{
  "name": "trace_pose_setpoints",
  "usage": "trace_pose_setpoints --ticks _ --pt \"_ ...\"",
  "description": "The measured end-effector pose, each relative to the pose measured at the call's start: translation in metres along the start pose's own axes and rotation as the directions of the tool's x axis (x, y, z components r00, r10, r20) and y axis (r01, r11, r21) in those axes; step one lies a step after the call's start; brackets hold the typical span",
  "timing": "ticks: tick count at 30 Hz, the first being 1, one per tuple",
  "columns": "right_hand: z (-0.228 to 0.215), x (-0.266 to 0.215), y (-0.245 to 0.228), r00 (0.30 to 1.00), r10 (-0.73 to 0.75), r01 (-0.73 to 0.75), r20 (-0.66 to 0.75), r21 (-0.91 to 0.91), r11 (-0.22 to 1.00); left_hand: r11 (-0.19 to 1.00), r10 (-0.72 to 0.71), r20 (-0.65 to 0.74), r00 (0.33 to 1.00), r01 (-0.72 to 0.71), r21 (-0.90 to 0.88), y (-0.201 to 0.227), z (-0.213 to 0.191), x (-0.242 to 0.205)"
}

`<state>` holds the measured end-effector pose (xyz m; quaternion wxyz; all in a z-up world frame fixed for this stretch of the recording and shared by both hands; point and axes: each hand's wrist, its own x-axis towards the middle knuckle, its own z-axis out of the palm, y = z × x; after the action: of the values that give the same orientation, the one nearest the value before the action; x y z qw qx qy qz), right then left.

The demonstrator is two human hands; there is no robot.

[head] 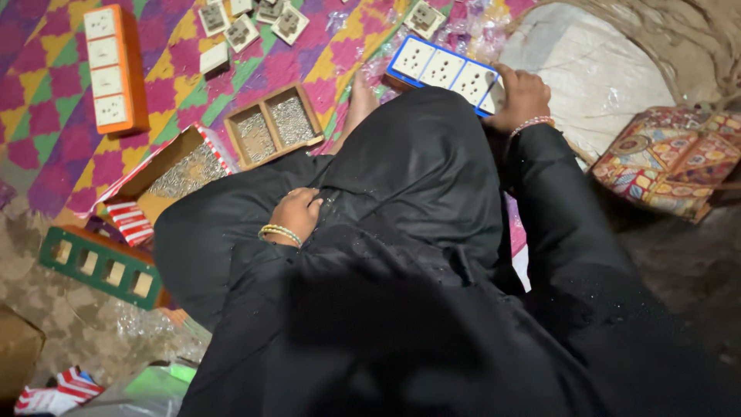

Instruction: The person assembles electrical sockets by inserting metal pins into a blue plastic strip. They repeatedly flip the strip to align and press the pins into place, handling the components by hand while sitting on the floor.

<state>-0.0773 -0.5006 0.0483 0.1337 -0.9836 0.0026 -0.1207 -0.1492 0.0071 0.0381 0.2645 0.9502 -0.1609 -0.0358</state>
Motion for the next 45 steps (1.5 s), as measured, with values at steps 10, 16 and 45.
trace_pose_setpoints --ticks 10,16,45 --pt "-0.038 0.009 -0.022 0.967 -0.106 0.120 -0.231 0.047 0.992 1.000 0.013 -0.016 1.000 -0.013 -0.028 0.005 -0.005 0.000" --pt "-0.084 0.013 -0.054 0.940 -0.124 0.161 -0.319 0.093 0.983 0.999 0.045 -0.017 0.999 -0.045 -0.011 0.001 -0.002 0.000" --pt "-0.139 -0.026 -0.229 0.710 -0.623 0.703 -0.329 0.283 0.652 0.977 0.211 -0.510 0.834 -0.191 0.092 0.083 -0.105 -0.037"
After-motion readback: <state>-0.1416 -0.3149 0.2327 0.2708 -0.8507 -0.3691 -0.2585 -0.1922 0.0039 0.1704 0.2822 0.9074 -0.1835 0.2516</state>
